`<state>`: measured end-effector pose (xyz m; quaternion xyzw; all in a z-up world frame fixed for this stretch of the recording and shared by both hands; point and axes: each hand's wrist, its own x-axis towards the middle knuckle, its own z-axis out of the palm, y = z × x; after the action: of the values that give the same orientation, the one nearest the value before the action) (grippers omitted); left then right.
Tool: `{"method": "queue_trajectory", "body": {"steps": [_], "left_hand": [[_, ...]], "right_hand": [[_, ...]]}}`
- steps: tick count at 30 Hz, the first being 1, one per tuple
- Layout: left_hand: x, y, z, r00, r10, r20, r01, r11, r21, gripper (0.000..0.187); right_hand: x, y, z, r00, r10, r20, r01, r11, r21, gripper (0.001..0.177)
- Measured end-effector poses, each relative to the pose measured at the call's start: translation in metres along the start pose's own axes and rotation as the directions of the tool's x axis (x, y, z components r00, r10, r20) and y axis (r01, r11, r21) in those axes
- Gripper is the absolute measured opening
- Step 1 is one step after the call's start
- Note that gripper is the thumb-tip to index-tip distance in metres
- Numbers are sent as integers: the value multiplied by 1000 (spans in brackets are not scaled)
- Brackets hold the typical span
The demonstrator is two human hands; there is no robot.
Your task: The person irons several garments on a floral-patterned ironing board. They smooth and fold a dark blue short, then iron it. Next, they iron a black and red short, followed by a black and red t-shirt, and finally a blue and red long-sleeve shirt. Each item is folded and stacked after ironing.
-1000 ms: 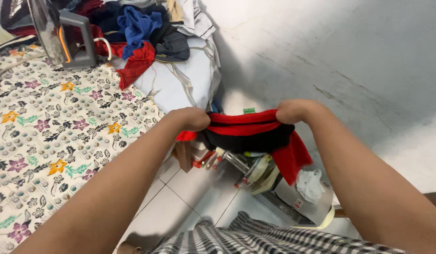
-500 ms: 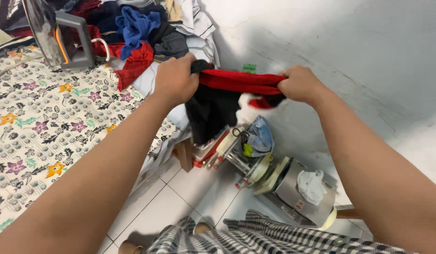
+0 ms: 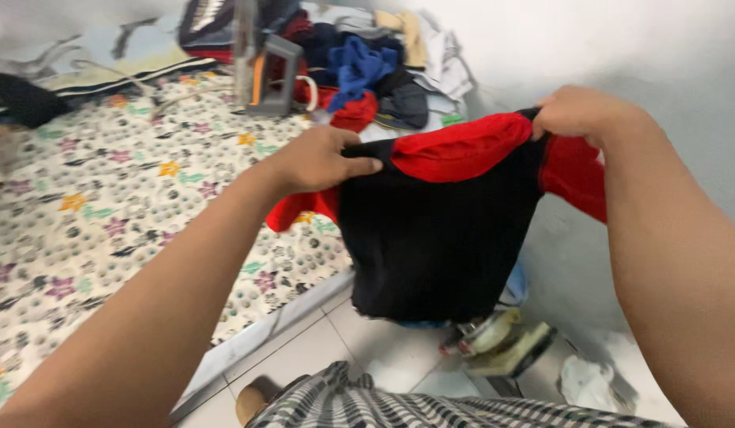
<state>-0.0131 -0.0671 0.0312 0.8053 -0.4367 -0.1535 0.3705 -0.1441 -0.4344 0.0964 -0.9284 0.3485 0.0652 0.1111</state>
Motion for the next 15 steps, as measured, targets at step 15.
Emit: {"method": "queue_trajectory", "body": {"steps": [15], "left_hand": [[-303, -278, -143, 272, -918, -290, 602, 397, -693, 68]], "right_hand": [[25, -541, 205, 219, -896, -386, 843, -25, 537, 52]]}}
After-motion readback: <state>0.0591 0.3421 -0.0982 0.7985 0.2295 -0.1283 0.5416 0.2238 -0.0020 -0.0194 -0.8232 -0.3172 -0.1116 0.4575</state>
